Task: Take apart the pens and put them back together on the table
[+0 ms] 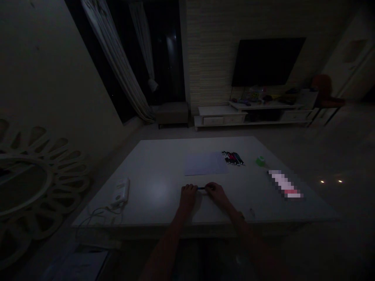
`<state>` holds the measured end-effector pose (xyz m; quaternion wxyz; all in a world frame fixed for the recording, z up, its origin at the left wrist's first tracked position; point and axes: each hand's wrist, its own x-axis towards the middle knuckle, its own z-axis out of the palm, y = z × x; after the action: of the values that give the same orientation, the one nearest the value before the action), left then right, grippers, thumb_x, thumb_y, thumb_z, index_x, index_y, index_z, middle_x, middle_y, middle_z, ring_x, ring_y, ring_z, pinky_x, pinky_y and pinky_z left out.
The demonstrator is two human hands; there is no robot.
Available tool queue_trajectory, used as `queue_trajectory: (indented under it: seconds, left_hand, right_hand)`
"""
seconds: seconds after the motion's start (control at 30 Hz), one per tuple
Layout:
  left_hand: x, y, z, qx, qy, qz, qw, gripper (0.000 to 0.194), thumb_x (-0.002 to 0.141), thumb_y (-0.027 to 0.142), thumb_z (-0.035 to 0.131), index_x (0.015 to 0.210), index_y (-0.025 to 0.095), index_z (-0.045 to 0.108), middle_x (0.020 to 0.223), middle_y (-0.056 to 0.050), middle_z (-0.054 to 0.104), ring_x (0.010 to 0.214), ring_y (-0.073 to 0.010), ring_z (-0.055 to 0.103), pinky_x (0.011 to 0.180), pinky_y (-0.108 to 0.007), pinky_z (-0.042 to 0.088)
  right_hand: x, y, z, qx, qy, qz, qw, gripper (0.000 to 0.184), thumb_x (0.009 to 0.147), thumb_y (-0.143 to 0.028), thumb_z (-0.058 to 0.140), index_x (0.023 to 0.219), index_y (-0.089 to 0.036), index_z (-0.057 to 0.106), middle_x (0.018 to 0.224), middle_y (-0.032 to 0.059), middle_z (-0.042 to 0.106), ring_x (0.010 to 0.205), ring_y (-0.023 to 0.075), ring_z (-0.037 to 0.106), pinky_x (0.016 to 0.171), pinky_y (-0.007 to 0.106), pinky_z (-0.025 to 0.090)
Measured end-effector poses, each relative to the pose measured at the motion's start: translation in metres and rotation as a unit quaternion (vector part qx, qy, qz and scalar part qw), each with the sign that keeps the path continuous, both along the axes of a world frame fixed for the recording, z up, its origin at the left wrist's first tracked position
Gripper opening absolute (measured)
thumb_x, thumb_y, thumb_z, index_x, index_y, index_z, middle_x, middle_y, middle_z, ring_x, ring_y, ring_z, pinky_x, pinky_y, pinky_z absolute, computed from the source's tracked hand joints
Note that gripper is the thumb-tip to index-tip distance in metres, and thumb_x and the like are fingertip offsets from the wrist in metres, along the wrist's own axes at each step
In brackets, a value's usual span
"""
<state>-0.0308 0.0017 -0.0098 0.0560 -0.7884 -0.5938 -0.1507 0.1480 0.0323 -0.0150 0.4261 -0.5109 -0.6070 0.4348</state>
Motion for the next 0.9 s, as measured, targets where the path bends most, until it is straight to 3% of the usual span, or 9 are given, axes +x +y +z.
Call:
queue_trajectory:
  seconds: [0.1,0.23,0.4,0.67,0.77,0.9]
  left_hand:
    - [0.0,0.0,0.0,-0.003,-0.002,0.0,1.0,0.023,0.085,0.012,0.046,0.103,0.021,0.057,0.097,-0.006,0.058,0.095,-0.0203,0.05,0.082,-0.035,0.036]
    - [0.0,0.0,0.001,-0.001,-0.003,-0.002,1.0,0.022,0.085,0.012,0.046,0.101,0.021,0.057,0.095,-0.005,0.059,0.093,-0.02,0.051,0.082,-0.035,0.035]
    - [0.001,0.0,0.001,0.008,0.004,0.0,1.0,0.022,0.084,0.011,0.047,0.102,0.021,0.057,0.096,-0.005,0.059,0.093,-0.0204,0.051,0.082,-0.035,0.035]
    - [0.002,0.0,0.002,0.006,0.003,0.003,1.0,0.023,0.086,0.012,0.046,0.102,0.022,0.058,0.096,-0.005,0.059,0.093,-0.0199,0.052,0.083,-0.036,0.036]
    - [0.003,-0.003,0.006,0.007,0.002,0.009,1.0,0.023,0.086,0.011,0.046,0.103,0.021,0.057,0.097,-0.005,0.059,0.093,-0.0203,0.052,0.083,-0.036,0.036]
    - [0.003,-0.004,0.008,0.006,0.0,0.005,1.0,0.024,0.085,0.01,0.046,0.103,0.021,0.057,0.096,-0.005,0.059,0.093,-0.02,0.052,0.084,-0.036,0.036]
  right_hand:
    - [0.0,-0.001,-0.002,-0.009,-0.007,0.012,1.0,0.033,0.074,-0.046,0.055,0.075,-0.016,0.066,0.06,0.0028,0.064,0.047,0.0126,0.052,0.044,0.023,0.038]
    - [0.0,-0.002,-0.001,0.039,-0.012,-0.023,0.999,0.026,0.066,-0.039,0.063,0.077,-0.016,0.067,0.072,0.0046,0.068,0.062,0.0159,0.06,0.055,0.024,0.044]
    - [-0.001,-0.004,0.007,0.019,-0.029,-0.007,0.999,0.035,0.075,-0.046,0.053,0.074,-0.015,0.068,0.067,0.0069,0.068,0.059,0.0171,0.06,0.053,0.025,0.043]
    - [0.001,-0.009,0.007,0.038,-0.017,-0.061,0.997,0.03,0.064,-0.043,0.065,0.078,-0.017,0.068,0.074,0.0074,0.07,0.061,0.0177,0.061,0.056,0.027,0.046]
    - [-0.002,-0.008,0.009,0.013,-0.006,-0.052,0.999,0.038,0.069,-0.05,0.061,0.082,-0.016,0.069,0.072,0.0075,0.069,0.059,0.0173,0.06,0.052,0.026,0.044]
    - [-0.003,-0.004,0.008,-0.019,-0.033,-0.023,0.999,0.041,0.073,-0.053,0.054,0.069,-0.014,0.067,0.06,0.0062,0.065,0.054,0.0169,0.058,0.049,0.025,0.041]
